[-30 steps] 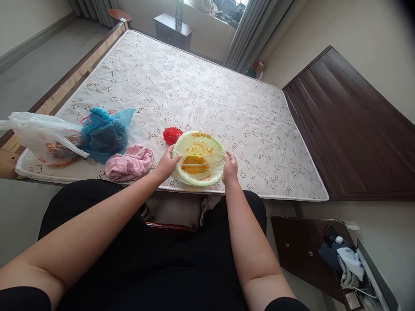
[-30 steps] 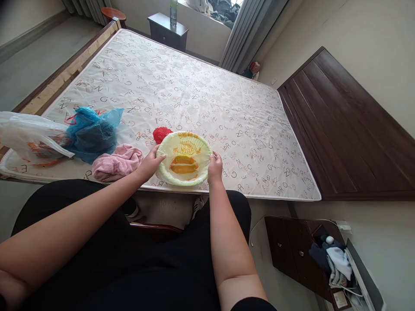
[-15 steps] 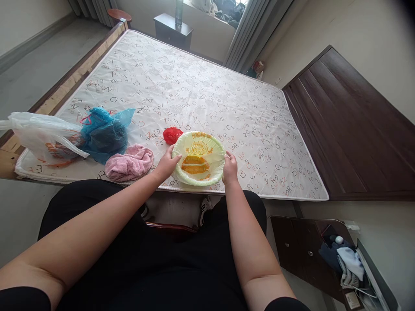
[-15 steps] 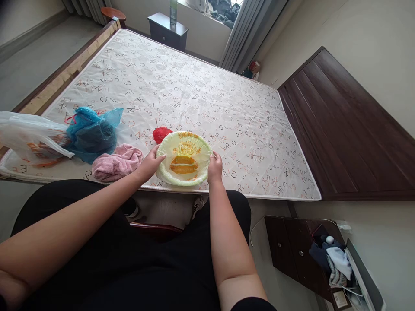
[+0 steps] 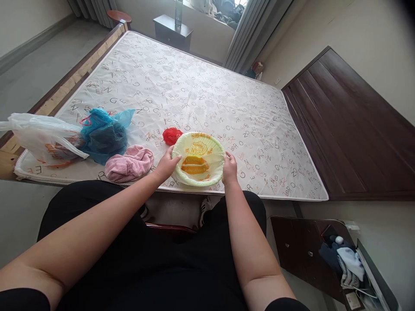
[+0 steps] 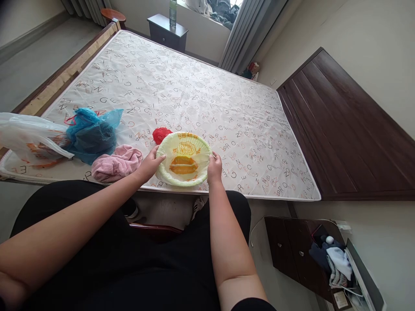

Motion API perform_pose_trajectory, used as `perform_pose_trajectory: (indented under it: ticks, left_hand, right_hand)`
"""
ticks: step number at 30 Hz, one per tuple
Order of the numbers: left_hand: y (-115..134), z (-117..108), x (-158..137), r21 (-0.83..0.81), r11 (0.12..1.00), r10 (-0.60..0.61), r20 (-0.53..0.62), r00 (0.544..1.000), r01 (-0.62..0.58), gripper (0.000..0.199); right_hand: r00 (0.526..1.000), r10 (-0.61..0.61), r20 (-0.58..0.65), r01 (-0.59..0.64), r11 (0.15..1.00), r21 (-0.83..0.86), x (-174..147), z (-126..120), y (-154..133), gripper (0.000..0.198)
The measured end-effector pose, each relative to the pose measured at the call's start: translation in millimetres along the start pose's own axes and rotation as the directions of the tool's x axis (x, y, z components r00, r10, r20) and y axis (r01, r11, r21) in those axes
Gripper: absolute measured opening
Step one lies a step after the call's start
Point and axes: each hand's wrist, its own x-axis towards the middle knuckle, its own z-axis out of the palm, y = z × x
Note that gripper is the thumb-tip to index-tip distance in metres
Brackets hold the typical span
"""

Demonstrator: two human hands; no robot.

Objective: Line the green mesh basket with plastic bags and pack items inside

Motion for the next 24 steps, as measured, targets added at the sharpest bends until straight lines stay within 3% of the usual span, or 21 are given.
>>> perform_pose_trajectory:
  ticks: [24]
  left_hand:
    - [-14.2, 2.1, 6.5, -0.041, 0.999, 0.034, 0.016, 0.999, -0.033, 0.067]
  right_hand:
    - [1.000, -0.024, -0.003, 0.024, 0.999, -0.023, 4.7, -0.9, 7.8, 0.044]
